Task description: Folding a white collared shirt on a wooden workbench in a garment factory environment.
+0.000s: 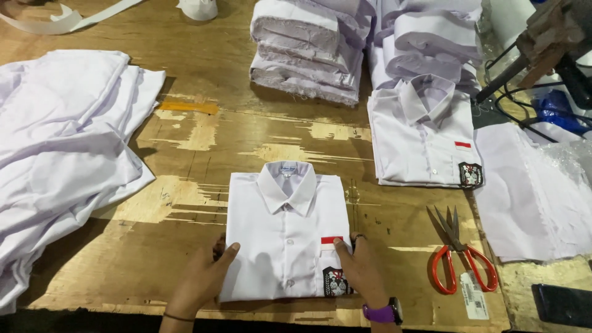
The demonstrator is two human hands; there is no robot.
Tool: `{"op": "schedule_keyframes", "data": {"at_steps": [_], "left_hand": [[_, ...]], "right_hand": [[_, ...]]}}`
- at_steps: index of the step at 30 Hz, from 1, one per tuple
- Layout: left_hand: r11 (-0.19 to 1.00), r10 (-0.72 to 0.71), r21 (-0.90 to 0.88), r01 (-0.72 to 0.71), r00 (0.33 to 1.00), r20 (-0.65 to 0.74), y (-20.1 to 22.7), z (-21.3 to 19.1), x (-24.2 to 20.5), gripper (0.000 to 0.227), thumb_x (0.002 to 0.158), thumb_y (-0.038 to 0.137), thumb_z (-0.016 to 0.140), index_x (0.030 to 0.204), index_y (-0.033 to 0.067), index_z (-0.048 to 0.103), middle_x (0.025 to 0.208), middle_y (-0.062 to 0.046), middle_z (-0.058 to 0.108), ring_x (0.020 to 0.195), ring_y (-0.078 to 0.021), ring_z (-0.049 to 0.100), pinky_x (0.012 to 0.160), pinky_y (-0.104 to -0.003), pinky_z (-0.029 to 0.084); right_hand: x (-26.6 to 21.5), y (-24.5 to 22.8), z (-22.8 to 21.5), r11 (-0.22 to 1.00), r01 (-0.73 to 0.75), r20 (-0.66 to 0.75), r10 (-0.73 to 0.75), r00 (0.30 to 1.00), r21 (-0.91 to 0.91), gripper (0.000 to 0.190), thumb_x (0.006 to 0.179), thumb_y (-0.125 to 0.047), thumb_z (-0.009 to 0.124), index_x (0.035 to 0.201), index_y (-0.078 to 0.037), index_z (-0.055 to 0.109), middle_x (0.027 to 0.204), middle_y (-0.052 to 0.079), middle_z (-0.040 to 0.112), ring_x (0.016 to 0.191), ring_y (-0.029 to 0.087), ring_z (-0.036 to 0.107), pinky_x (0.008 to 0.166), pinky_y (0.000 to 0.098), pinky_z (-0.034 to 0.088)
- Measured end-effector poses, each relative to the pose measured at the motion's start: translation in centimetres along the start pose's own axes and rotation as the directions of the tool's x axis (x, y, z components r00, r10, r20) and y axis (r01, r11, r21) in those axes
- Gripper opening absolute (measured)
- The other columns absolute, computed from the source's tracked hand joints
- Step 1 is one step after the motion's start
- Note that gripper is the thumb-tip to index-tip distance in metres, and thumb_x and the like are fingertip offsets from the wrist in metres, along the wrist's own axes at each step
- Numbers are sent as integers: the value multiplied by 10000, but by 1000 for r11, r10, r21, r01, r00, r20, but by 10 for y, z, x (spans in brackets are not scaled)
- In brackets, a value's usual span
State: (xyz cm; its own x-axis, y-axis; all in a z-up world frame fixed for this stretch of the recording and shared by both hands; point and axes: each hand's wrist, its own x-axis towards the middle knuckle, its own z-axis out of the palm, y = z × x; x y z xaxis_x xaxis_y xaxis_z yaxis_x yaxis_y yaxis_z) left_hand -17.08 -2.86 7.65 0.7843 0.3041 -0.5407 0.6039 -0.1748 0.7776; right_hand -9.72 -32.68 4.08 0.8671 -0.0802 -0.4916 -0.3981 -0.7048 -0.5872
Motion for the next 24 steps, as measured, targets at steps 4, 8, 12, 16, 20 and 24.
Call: {"op": "schedule_keyframes", "data": {"at_steps": [4, 8, 12, 16, 20, 24], "left_hand": [[993, -82, 82, 82, 997, -5, 2, 5, -1, 298, 923, 368, 688, 1006, 85, 736, 859, -59, 740, 791, -195, 676, 697, -346, 506], [996, -11, -92, 12, 1000, 13, -7, 18, -1, 542, 910, 210, 677, 1427, 160, 520, 1200, -79, 739, 1105, -204, 691, 968, -359, 549], [995, 68, -69, -66, 997, 28, -1, 28, -13, 610, 874, 136, 628, 1462, 194, 480, 1286, -70, 737, 1209, -230, 700, 1062, -356, 518], [960, 271, 59, -274, 961, 56, 0, 39, -25, 603, 873, 89, 533, 1457, 184, 417, 1402, -62, 608, 1312, -262, 588, 1124, -392, 433], [918, 182, 335, -210, 977, 113, 4, 45, -24, 841, 929, 310, 556, 1643, 229, 119, 1419, -166, 497, 1255, -415, 549, 1028, -536, 470], [918, 283, 256, -302, 953, 107, 26, 35, -14, 527, 967, 458, 543, 1373, 123, 521, 1484, -62, 431, 1038, -200, 651, 963, -390, 611]], "right_hand": [[-16, -20, -16, 999, -43, 68, 42, 997, 9, 728, 933, -518, 553, 1504, -83, 433, 1510, 91, 563, 1389, 290, 544, 1113, 454, 454], [-26, -24, -13, 987, -117, 108, 105, 989, 113, 438, 933, -453, 625, 1185, -98, 571, 1187, 71, 665, 1091, 238, 624, 925, 400, 500], [-28, -19, -6, 987, 63, 98, -78, 992, 147, 648, 939, -331, 572, 1554, -215, 406, 1472, 7, 635, 1336, 217, 592, 1109, 414, 449], [-46, -40, -8, 976, 108, 103, -129, 986, 188, 701, 886, -222, 516, 1575, -216, 382, 1495, -15, 631, 1329, 216, 605, 1104, 398, 456], [-39, -33, 1, 961, 273, 121, -276, 953, 44, 758, 928, -390, 524, 1604, -154, 275, 1666, 46, 352, 1518, 238, 369, 1210, 432, 323], [-47, -72, -20, 971, 223, 195, -237, 952, 87, 578, 936, -507, 499, 1364, -143, 633, 1598, -20, 423, 1304, 273, 619, 1040, 458, 566]]}}
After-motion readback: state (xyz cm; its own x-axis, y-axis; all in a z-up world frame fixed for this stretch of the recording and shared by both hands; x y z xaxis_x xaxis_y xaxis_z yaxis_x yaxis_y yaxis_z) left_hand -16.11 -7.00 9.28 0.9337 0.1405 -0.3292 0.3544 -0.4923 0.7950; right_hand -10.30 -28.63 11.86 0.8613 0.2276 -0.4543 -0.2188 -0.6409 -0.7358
